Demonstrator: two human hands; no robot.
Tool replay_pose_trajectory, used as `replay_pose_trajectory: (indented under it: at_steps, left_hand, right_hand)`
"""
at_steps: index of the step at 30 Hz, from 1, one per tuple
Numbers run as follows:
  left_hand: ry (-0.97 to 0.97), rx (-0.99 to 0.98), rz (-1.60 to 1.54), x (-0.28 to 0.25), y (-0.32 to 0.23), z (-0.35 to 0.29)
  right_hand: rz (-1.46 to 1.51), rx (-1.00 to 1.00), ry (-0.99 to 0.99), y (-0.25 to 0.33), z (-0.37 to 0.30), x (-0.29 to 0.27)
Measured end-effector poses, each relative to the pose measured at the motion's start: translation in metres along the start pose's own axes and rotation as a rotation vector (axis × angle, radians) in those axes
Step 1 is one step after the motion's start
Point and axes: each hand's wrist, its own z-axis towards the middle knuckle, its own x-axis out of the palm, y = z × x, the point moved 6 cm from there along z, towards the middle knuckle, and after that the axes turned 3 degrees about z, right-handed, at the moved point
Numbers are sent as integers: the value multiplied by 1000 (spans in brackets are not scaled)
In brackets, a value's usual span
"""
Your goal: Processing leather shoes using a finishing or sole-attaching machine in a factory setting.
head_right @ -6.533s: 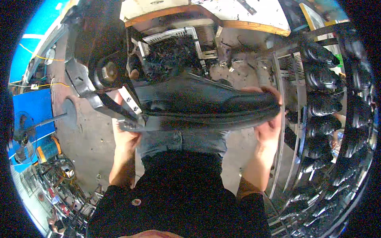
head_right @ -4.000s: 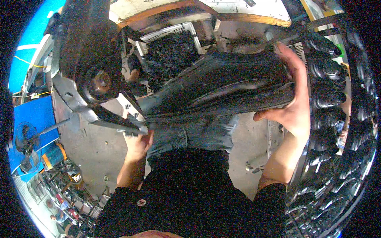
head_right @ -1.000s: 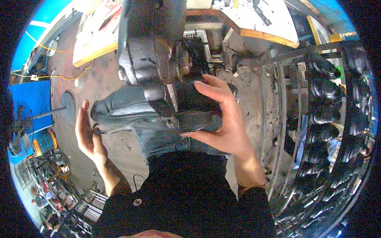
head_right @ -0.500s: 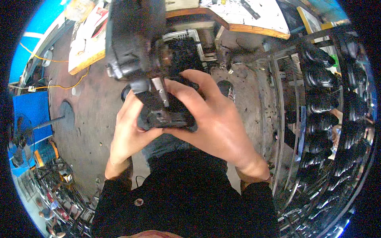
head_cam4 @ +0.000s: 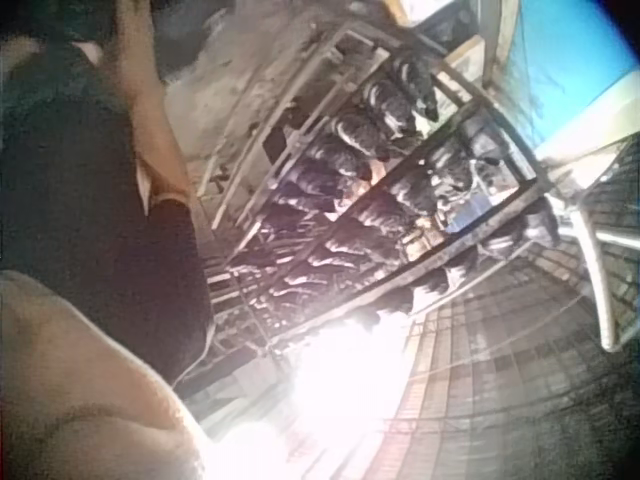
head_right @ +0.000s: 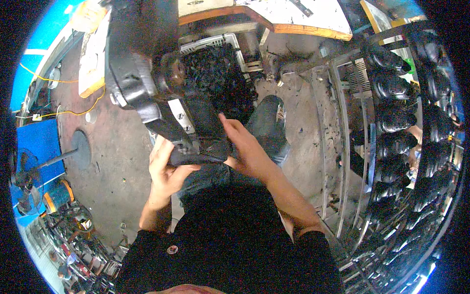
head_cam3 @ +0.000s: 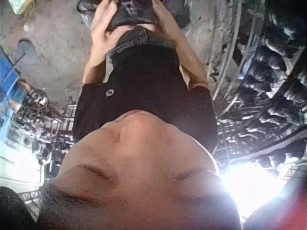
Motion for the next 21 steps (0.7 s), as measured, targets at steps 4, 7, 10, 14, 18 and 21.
replay_pose_trajectory:
  at_steps: [4,7,10,14,18,21]
  left_hand:
    - [-176,-122,-140,-6,34,-40]
    - [-202,-108,-231,0,39,-43]
    - [-192,-124,-224,8,19,-19]
    - [-99,-215,-254,16,21,-6]
    - [-58,-36,-111,14,6,14]
    - [-119,-157,-249,13,7,11]
  right_hand:
    - [-273,-103,129,19,2,4]
    - [-276,-40,127,4,1,1]
    - [-150,-40,62,-5,-6,-2]
    - [16,-45,-52,5,-14,-18]
    - [-209,-91,-48,14,-9,-33]
    - [-196,-64,-16,20,-10,-38]
